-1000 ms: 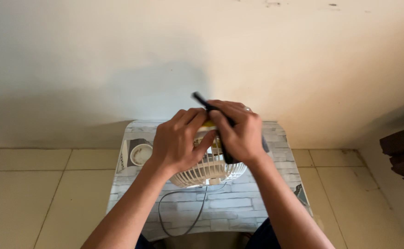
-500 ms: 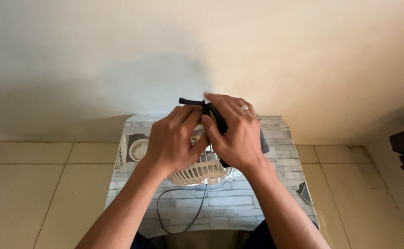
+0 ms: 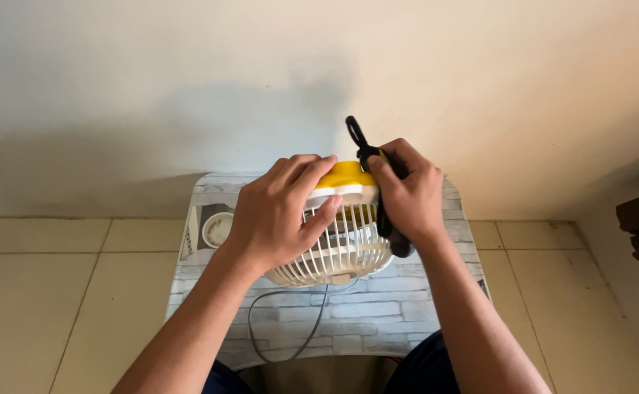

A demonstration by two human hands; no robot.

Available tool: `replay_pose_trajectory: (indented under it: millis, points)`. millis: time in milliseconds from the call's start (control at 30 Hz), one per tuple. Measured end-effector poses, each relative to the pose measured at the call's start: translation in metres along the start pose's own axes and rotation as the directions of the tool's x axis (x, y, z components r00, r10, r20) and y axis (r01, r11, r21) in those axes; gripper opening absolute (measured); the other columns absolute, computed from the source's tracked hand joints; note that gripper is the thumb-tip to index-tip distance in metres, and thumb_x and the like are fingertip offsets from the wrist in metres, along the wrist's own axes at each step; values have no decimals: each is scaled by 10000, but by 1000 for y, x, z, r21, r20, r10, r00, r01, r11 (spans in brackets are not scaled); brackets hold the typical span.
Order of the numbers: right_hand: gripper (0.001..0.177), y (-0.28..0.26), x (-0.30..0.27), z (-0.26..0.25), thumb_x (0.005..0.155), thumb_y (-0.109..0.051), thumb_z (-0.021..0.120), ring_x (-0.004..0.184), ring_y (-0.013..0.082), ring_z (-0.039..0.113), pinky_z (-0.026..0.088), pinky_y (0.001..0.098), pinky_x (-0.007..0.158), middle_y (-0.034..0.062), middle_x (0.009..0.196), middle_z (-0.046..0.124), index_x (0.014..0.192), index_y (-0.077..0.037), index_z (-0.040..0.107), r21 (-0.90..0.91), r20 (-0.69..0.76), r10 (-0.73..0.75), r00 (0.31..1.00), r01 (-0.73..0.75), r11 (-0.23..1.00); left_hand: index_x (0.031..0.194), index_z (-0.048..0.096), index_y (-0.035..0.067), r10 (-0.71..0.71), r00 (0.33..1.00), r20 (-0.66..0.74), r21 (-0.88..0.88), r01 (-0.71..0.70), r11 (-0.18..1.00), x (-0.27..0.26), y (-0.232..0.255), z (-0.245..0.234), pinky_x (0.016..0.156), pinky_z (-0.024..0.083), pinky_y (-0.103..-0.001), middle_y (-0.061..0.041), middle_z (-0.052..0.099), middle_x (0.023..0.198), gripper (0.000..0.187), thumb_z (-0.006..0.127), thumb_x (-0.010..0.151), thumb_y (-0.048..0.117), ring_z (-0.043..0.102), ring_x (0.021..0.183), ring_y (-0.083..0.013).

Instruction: The person wipes the exterior housing and the front grille of a small yellow desk fan using a dark cloth held in their hands.

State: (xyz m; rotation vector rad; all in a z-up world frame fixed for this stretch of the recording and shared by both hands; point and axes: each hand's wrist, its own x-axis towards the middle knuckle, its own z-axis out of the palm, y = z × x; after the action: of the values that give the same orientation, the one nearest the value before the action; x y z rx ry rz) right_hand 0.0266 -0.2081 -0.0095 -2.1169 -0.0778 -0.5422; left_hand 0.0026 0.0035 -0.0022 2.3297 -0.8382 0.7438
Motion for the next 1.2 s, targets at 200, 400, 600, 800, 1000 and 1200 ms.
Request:
replay_pose_trajectory:
  millis: [200,400,600,800,1000,1200]
  points:
    - [199,68,12,1,994,-183,614,757,73,596,492,261,693,35,822,685,981,-2,696,357,177,199,964,-252,899,1286,657,35,18,1000,-12,-7,-18,1000,1,0,-2,788,601,-380,-94,709,1166,429,584,1025,367,712,1018,-247]
    - [238,129,14,13,1036,-241,525,780,134,605,505,296,694,68,884,638,1043,-39,650,504,458,396,796,-599,622,1285,662,42,6,1000,2,-12,-6,1000,0,-2,-2,787,600,-384,-85,714,1168,438,572,1022,381,713,1029,-244]
    - [340,149,12,28,1019,-272,469,838,164,700,568,335,730,96,1006,728,1148,-39,681,454,516,552,655,-755,473,1281,667,46,21,1000,-13,-14,-21,1000,1,-4,0,773,608,-373,-88,720,1171,444,571,1025,395,721,1027,-241]
    - [395,150,12,27,1027,-319,491,852,175,700,578,344,730,109,1032,737,1206,-19,675,380,506,626,593,-805,456,1268,679,49,25,999,-35,-21,-26,999,0,-4,-1,752,611,-362,-77,728,1156,445,560,1032,406,728,1001,-230]
    - [401,91,22,3,1045,-336,487,873,253,678,564,402,799,166,1030,712,1186,-2,658,434,534,619,575,-815,383,1267,683,50,15,1000,-18,9,-15,1000,0,-4,-1,725,608,-363,-73,728,1145,444,561,1027,404,726,981,-228]
    - [445,23,21,-17,998,-282,356,1044,284,720,560,404,963,194,1186,739,1161,31,627,616,539,418,731,-681,397,1260,684,51,19,1000,-10,22,-18,1000,-1,-6,0,702,605,-361,-80,727,1141,435,561,1022,393,721,965,-227]
